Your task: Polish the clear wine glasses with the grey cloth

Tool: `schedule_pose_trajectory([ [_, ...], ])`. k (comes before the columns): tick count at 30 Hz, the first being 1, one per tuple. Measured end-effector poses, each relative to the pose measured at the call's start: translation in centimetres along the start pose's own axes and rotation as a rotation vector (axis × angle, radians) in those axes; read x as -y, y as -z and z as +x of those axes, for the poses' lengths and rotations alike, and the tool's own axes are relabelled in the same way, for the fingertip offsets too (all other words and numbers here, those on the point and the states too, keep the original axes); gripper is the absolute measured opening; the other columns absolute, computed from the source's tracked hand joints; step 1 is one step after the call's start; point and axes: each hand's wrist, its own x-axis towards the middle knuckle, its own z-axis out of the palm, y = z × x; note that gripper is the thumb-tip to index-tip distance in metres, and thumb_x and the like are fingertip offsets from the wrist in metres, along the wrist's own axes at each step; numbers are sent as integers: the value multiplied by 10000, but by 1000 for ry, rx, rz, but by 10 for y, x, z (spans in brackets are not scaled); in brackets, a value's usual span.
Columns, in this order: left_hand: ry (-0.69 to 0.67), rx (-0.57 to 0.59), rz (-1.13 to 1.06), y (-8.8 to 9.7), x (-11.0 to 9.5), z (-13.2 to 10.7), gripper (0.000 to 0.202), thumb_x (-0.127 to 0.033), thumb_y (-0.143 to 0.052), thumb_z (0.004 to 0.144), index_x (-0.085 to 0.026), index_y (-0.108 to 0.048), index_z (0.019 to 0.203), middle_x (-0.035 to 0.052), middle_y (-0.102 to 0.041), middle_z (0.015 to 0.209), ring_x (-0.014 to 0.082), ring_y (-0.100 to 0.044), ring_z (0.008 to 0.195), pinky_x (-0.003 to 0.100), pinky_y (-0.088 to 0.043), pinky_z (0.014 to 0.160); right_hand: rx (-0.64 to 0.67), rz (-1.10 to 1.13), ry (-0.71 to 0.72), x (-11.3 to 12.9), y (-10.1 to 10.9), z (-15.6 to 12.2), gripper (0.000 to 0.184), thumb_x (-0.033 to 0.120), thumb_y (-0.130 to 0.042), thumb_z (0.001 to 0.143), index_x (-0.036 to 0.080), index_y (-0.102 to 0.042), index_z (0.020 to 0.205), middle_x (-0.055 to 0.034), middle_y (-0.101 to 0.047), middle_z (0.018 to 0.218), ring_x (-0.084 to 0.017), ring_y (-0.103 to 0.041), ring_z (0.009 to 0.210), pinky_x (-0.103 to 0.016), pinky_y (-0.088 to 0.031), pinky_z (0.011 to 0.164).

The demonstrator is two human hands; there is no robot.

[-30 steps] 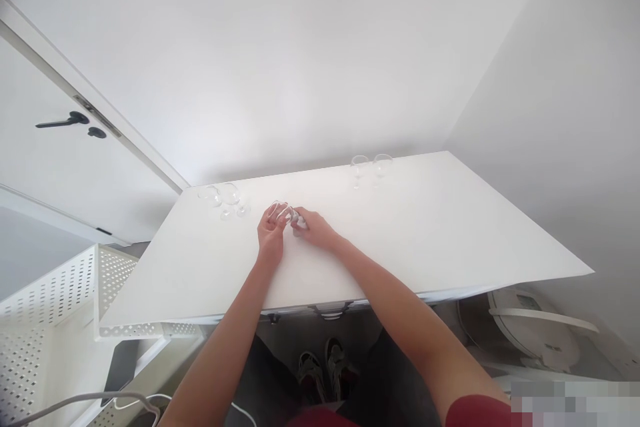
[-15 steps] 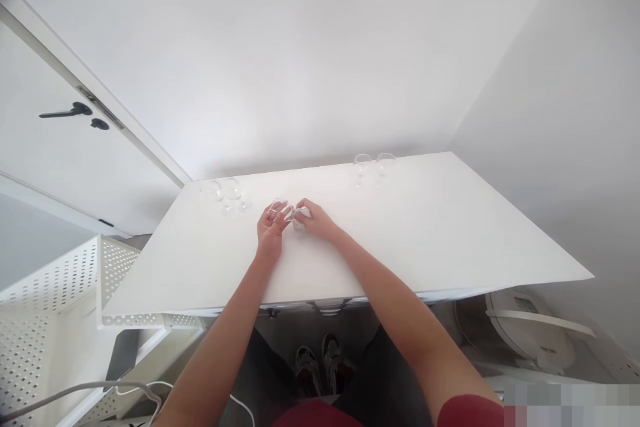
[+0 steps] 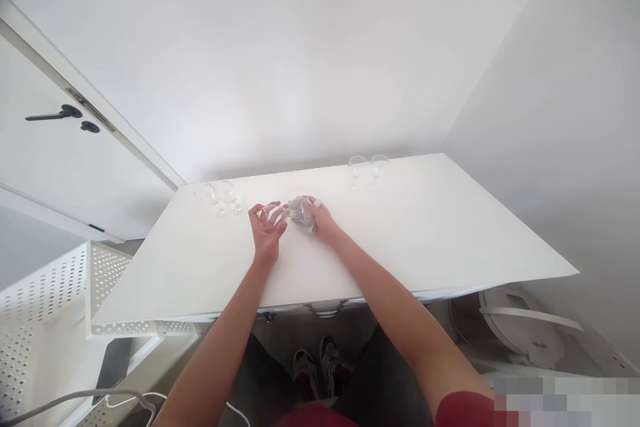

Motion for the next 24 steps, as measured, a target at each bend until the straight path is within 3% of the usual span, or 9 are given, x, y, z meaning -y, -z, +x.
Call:
schedule_pose_trajectory([
  [3, -34, 74, 88, -1, 3, -4, 630, -387, -868, 794, -327, -408, 1221, 104, -591, 1364, 258, -670, 1235, 543, -531, 1078, -10, -86, -8, 0, 0, -2, 440, 553, -844, 728, 210, -700, 964, -69, -748, 934, -219, -684, 844, -351, -552, 772],
  [8, -117, 148, 181, -3, 11, -9, 591, -354, -852, 813, -305, -420, 1213, 111, -607, 1352, 255, -645, 1272, 559, -527, 1078, -280, -243, 131, -3, 7, 2, 433, 479, -905, 630, 197, -720, 901, -32, -718, 845, -189, -636, 773, -320, -525, 707],
  [10, -124, 167, 169, -4, 11, -10, 579, -347, -854, 810, -304, -422, 1194, 107, -612, 1346, 257, -635, 1284, 547, -537, 1060, -264, -181, 95, -1, 7, 1, 445, 460, -905, 631, 202, -718, 942, -32, -722, 870, -193, -649, 796, -324, -531, 718],
  [13, -85, 157, 127, -6, 5, -11, 576, -345, -860, 803, -311, -425, 1179, 109, -610, 1357, 259, -636, 1278, 529, -541, 1042, -105, -45, -57, 4, 4, -3, 446, 458, -886, 648, 195, -710, 962, -49, -731, 899, -210, -677, 831, -348, -548, 743],
  [15, -46, 126, 104, -7, 0, -11, 585, -346, -872, 786, -309, -436, 1173, 111, -615, 1356, 262, -640, 1267, 533, -532, 1051, -56, -79, -60, 6, 5, -3, 431, 445, -883, 641, 183, -715, 939, -56, -732, 893, -204, -676, 819, -347, -547, 743],
  [20, -1, 107, 105, -13, -6, -12, 582, -353, -904, 742, -286, -467, 1120, 102, -645, 1309, 274, -639, 1272, 556, -511, 1082, -287, -324, 145, 1, 13, 2, 388, 426, -883, 599, 195, -704, 855, -19, -697, 800, -181, -619, 745, -317, -516, 680],
  [24, -14, 98, 117, -12, -3, -11, 603, -376, -895, 754, -289, -468, 1170, 113, -633, 1334, 278, -652, 1262, 557, -513, 1081, -250, -377, 178, -2, 14, 1, 364, 445, -839, 654, 204, -702, 890, -34, -705, 838, -195, -618, 756, -322, -508, 681],
])
